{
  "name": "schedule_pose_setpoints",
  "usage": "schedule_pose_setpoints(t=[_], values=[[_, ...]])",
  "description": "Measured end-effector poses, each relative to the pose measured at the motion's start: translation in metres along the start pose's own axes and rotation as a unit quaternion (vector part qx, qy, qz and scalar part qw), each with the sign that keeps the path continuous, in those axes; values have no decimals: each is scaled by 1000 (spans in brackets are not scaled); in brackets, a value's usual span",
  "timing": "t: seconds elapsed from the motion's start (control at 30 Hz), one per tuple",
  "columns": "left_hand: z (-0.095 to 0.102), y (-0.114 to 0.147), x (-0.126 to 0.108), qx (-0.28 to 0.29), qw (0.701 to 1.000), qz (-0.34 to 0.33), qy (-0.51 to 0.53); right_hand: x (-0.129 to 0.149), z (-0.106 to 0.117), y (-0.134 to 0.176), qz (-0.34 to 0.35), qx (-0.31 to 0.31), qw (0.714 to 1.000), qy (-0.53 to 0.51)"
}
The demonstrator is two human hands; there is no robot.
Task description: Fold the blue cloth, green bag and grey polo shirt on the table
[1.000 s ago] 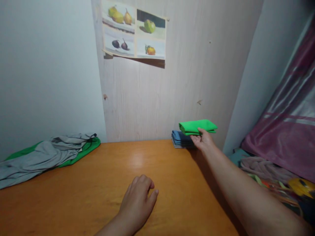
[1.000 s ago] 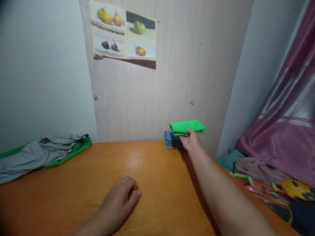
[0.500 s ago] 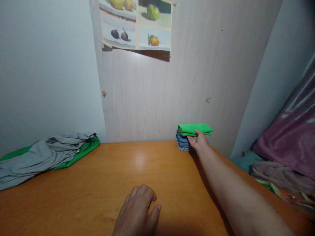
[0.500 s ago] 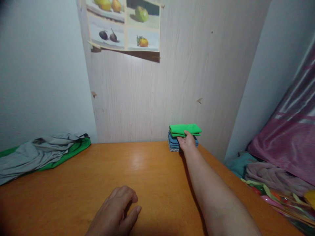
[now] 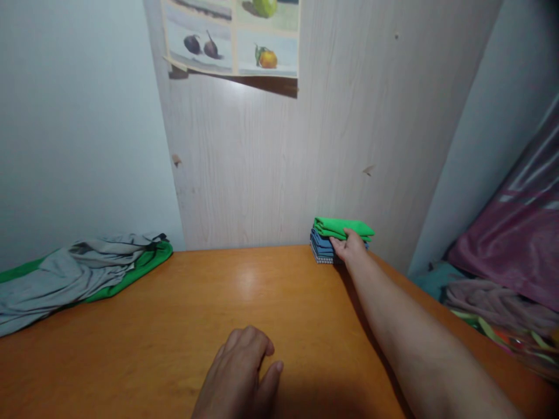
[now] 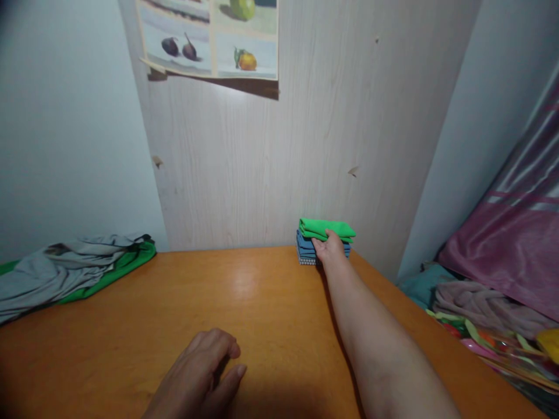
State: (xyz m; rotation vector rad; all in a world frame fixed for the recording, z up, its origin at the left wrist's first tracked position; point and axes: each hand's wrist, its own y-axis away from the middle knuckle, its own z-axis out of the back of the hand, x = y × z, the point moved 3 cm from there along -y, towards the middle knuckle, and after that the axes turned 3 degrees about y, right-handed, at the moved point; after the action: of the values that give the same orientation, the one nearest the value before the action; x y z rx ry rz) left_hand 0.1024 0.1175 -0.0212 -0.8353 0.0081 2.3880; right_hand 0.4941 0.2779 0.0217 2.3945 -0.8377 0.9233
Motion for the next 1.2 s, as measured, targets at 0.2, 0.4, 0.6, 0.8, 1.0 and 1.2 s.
schedule_pose_setpoints(t=[0.2,0.4,0.6,0.8,1.0,1.2], values=[[0,-1,1,-5,1000,3,2,0,-1,-2,0,7,1000,3],[0,-1,0,9,1000,-1,-12,-4,1,0,2,-10,999,42],[2,1,-5,3,1000,-6,-21,0,3,4,13,-37,994,104],[2,1,-5,8,1000,0,-30,5,10,11,17,-63,984,168],[1,1,-4,4,1000,-10,-28,8,10,16,20,-75,976,205],[2,0,-5,-1,1000,-8,-24,11,9,19,37,-91,971,218]])
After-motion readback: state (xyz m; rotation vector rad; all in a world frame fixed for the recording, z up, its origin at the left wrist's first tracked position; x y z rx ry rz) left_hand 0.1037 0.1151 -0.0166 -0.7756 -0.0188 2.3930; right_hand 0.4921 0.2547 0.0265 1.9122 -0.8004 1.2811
